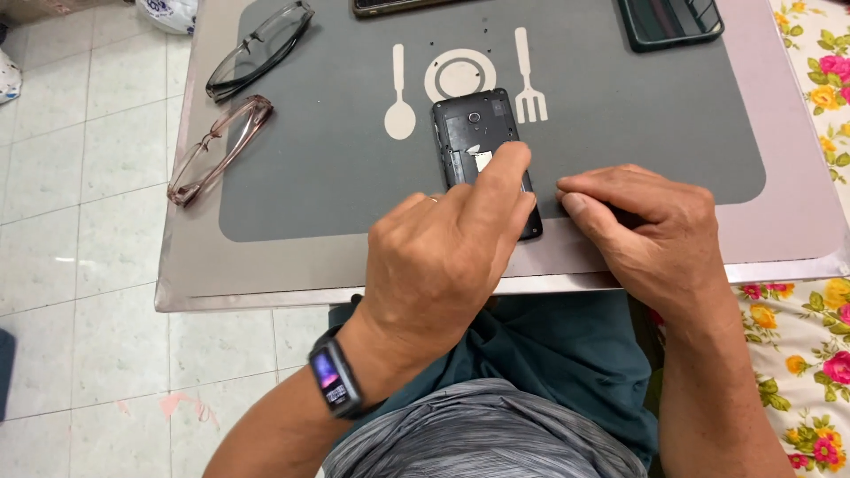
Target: The person uses a precision screwdriver to remove screws from the back of a disassembled mobile phone. They then use their fingers to remove small components and place them on the table.
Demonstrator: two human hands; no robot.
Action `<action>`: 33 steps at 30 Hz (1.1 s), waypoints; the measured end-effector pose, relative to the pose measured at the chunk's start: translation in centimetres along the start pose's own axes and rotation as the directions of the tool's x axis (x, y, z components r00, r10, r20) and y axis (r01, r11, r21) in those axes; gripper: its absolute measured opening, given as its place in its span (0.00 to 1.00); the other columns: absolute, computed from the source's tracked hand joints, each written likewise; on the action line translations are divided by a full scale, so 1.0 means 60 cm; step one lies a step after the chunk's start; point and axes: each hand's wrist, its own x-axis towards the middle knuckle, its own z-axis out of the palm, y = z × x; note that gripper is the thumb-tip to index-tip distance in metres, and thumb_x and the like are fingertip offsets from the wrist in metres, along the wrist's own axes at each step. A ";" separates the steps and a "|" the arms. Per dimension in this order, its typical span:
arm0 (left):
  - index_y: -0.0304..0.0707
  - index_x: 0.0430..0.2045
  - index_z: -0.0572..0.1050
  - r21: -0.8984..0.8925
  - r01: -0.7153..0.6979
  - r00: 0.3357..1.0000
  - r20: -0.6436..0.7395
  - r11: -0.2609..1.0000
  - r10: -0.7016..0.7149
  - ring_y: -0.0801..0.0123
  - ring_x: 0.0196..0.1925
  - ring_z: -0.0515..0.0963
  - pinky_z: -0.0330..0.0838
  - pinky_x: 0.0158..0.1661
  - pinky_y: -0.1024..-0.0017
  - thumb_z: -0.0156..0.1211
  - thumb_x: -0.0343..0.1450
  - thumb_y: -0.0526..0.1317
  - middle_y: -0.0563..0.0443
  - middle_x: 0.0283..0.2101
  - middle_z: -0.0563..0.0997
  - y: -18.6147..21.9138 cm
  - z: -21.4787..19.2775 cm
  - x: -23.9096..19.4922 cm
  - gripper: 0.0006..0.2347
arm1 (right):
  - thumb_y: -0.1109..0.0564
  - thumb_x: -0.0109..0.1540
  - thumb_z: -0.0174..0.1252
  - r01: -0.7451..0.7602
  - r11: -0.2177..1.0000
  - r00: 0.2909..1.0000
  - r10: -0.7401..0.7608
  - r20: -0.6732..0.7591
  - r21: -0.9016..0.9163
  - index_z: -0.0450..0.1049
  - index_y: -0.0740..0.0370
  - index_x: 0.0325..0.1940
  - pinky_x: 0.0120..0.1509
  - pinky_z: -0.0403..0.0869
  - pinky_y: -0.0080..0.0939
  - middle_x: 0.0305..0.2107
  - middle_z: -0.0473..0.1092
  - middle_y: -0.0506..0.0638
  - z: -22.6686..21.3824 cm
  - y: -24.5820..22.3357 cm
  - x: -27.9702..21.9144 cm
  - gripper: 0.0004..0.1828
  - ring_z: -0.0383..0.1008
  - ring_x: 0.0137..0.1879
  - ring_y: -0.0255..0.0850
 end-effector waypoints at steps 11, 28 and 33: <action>0.41 0.65 0.74 -0.114 0.096 0.989 0.121 0.989 -0.082 0.69 0.22 0.68 0.67 0.24 0.65 0.65 0.81 0.31 0.59 0.26 0.69 0.022 -0.008 0.003 0.17 | 0.69 0.71 0.63 -0.001 1.000 1.000 0.001 0.009 0.005 0.85 0.71 0.49 0.56 0.77 0.42 0.45 0.82 0.60 -0.001 -0.003 0.001 0.06 0.83 0.49 0.46; 0.43 0.70 0.66 -0.528 0.234 0.923 0.385 0.816 -0.016 0.65 0.55 0.87 0.80 0.61 0.66 0.55 0.80 0.25 0.50 0.60 0.85 -0.010 -0.060 0.023 0.22 | 0.69 0.71 0.63 0.100 0.995 0.995 -0.099 -0.028 0.026 0.85 0.73 0.49 0.54 0.78 0.43 0.42 0.83 0.61 0.000 -0.003 0.005 0.06 0.84 0.47 0.48; 0.42 0.71 0.66 -0.302 0.238 0.924 0.365 0.923 -0.119 0.66 0.39 0.79 0.78 0.42 0.66 0.70 0.78 0.29 0.59 0.38 0.77 -0.022 -0.050 0.021 0.26 | 0.69 0.71 0.64 0.119 0.992 0.993 -0.118 -0.031 0.040 0.85 0.72 0.48 0.52 0.78 0.42 0.41 0.83 0.60 0.001 -0.002 0.005 0.06 0.83 0.46 0.47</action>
